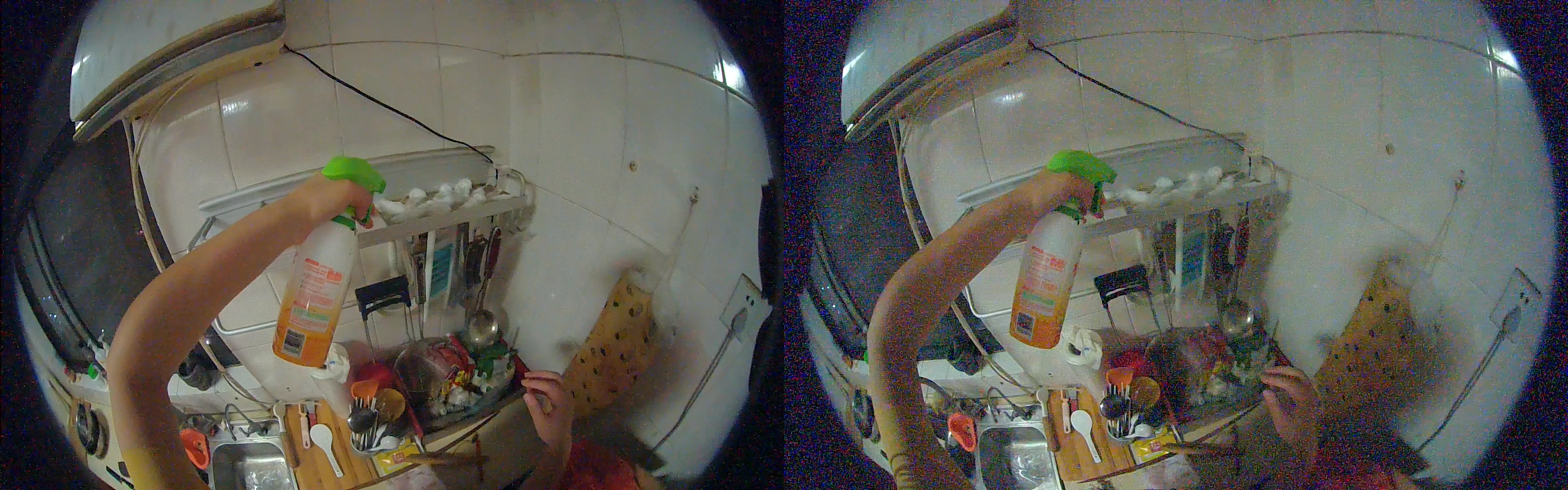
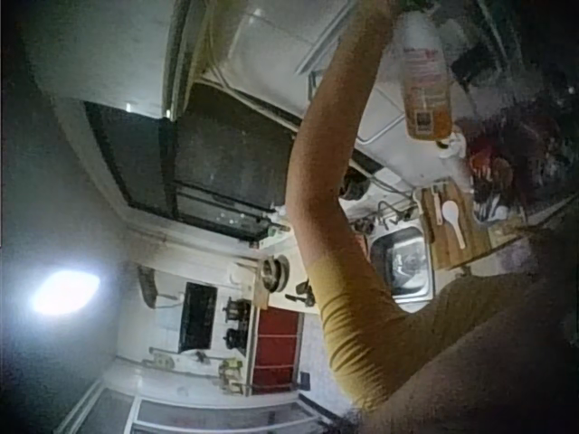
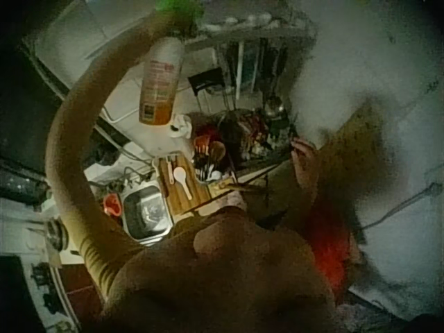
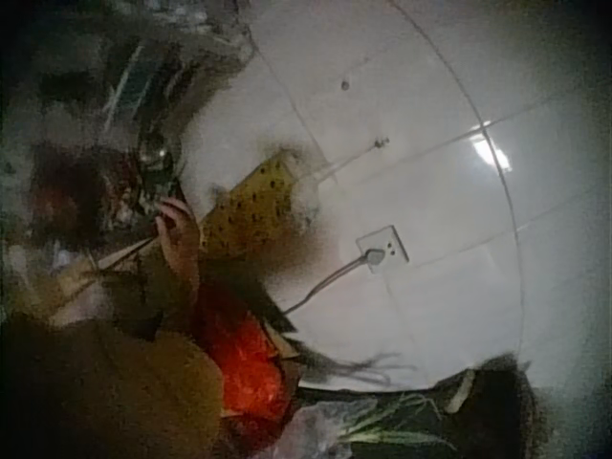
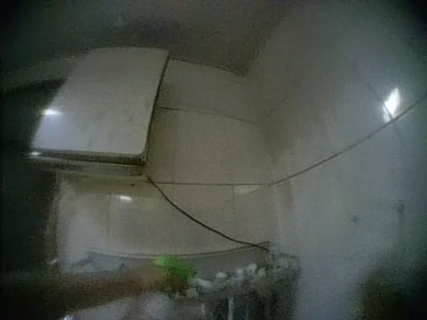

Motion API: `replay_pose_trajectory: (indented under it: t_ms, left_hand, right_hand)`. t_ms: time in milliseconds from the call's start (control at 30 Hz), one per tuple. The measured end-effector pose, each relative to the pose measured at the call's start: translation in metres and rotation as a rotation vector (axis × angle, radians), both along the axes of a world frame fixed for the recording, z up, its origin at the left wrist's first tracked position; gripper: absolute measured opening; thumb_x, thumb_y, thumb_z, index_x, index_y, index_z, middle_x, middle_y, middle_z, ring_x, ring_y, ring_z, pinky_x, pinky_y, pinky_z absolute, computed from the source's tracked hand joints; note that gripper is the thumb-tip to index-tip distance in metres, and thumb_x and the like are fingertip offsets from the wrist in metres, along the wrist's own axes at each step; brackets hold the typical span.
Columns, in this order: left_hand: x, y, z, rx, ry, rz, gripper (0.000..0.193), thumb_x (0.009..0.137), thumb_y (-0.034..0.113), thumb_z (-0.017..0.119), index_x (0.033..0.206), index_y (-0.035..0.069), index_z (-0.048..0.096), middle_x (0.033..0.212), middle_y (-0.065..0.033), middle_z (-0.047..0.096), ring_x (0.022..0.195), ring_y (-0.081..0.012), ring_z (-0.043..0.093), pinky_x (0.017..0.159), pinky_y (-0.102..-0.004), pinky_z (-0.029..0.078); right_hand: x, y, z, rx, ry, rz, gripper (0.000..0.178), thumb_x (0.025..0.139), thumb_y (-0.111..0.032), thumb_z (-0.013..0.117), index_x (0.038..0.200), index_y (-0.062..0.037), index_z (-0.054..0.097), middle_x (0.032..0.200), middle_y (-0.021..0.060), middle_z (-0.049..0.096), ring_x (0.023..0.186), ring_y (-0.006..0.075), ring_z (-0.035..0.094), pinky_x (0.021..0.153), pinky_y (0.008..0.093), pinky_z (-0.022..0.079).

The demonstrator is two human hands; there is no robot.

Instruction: The person wipes a wall-mounted metal shelf with a white cloth, then sprays it with a cleaning solution from a green spray bottle. They continue wiping the shelf and surrounding area, then rinse the cloth in the sink and walk into the adjacent room.

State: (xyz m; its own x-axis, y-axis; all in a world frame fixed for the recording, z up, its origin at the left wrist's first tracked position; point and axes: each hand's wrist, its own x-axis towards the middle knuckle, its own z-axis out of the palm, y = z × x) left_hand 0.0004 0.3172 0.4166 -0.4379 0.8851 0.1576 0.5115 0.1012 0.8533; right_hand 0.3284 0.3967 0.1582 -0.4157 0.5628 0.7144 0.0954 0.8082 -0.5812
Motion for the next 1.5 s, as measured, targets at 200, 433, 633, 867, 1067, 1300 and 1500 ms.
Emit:
replay_pose_trajectory:
  t_ms: [200, 433, 633, 867, 1067, 1300, 1500]
  left_hand:
    - [0.002, 0.000, 0.003, -0.013, -0.029, 0.236, 0.010, 0.056, 0.007, 0.056, 0.065, 0.003, 0.056, 0.061, -0.0081, 0.057, 0.053, -0.0175, 0.056, 0.048, -0.0296, 0.044]
    - [-0.008, -0.004, -0.003, -0.024, -0.026, 0.174, 0.007, 0.060, 0.009, 0.056, 0.064, 0.004, 0.055, 0.061, -0.0081, 0.056, 0.054, -0.0175, 0.057, 0.051, -0.0300, 0.044]
    - [-0.017, -0.001, -0.008, -0.006, 0.007, 0.161, 0.005, 0.060, 0.008, 0.055, 0.063, 0.004, 0.054, 0.064, -0.0082, 0.056, 0.054, -0.0174, 0.055, 0.050, -0.0309, 0.043]
    - [-0.010, 0.017, -0.001, 0.129, 0.070, -0.009, 0.008, 0.061, 0.011, 0.056, 0.065, 0.004, 0.055, 0.064, -0.0078, 0.055, 0.059, -0.0175, 0.053, 0.051, -0.0316, 0.042]
    - [0.016, 0.071, -0.004, 0.150, -0.021, -0.048, 0.015, 0.065, 0.014, 0.057, 0.078, 0.006, 0.059, 0.073, -0.0054, 0.058, 0.063, -0.0162, 0.052, 0.055, -0.0303, 0.042]
    - [0.042, 0.117, -0.004, 0.058, 0.033, 0.029, 0.010, 0.058, 0.013, 0.060, 0.063, 0.005, 0.057, 0.063, -0.0066, 0.057, 0.056, -0.0171, 0.052, 0.050, -0.0304, 0.042]
    - [0.056, 0.121, -0.007, 0.150, 0.089, -0.001, 0.011, 0.059, 0.016, 0.059, 0.063, 0.006, 0.059, 0.062, -0.0068, 0.057, 0.056, -0.0171, 0.054, 0.050, -0.0299, 0.043]
  right_hand:
    - [-0.001, -0.001, 0.001, -0.004, -0.023, -0.023, 0.023, 0.067, 0.006, 0.056, 0.087, -0.0036, 0.058, 0.095, 0.0103, 0.055, 0.082, 0.0188, 0.054, 0.071, 0.0274, 0.046]
    - [-0.002, -0.002, -0.001, -0.019, -0.016, -0.015, 0.023, 0.067, 0.006, 0.056, 0.087, -0.0031, 0.057, 0.095, 0.0102, 0.054, 0.084, 0.0195, 0.054, 0.070, 0.0274, 0.047]
    - [-0.003, 0.000, -0.002, -0.046, 0.014, 0.005, 0.022, 0.067, 0.006, 0.056, 0.087, -0.0036, 0.058, 0.094, 0.0102, 0.054, 0.084, 0.0198, 0.054, 0.070, 0.0276, 0.047]
    - [0.004, -0.004, 0.007, 0.012, 0.003, -0.037, 0.023, 0.066, 0.006, 0.057, 0.085, -0.0041, 0.058, 0.094, 0.0096, 0.055, 0.084, 0.0201, 0.054, 0.070, 0.0280, 0.046]
    - [0.005, -0.002, 0.004, -0.074, 0.000, -0.005, 0.022, 0.066, 0.005, 0.057, 0.086, -0.0040, 0.059, 0.096, 0.0102, 0.054, 0.085, 0.0198, 0.053, 0.072, 0.0283, 0.045]
    - [0.020, 0.001, -0.003, -0.059, -0.005, -0.023, 0.024, 0.067, 0.006, 0.056, 0.088, -0.0036, 0.058, 0.097, 0.0104, 0.054, 0.086, 0.0193, 0.053, 0.073, 0.0287, 0.045]
    - [0.026, 0.004, -0.007, -0.055, 0.007, -0.029, 0.025, 0.067, 0.006, 0.056, 0.089, -0.0036, 0.057, 0.097, 0.0106, 0.054, 0.084, 0.0194, 0.054, 0.073, 0.0287, 0.045]
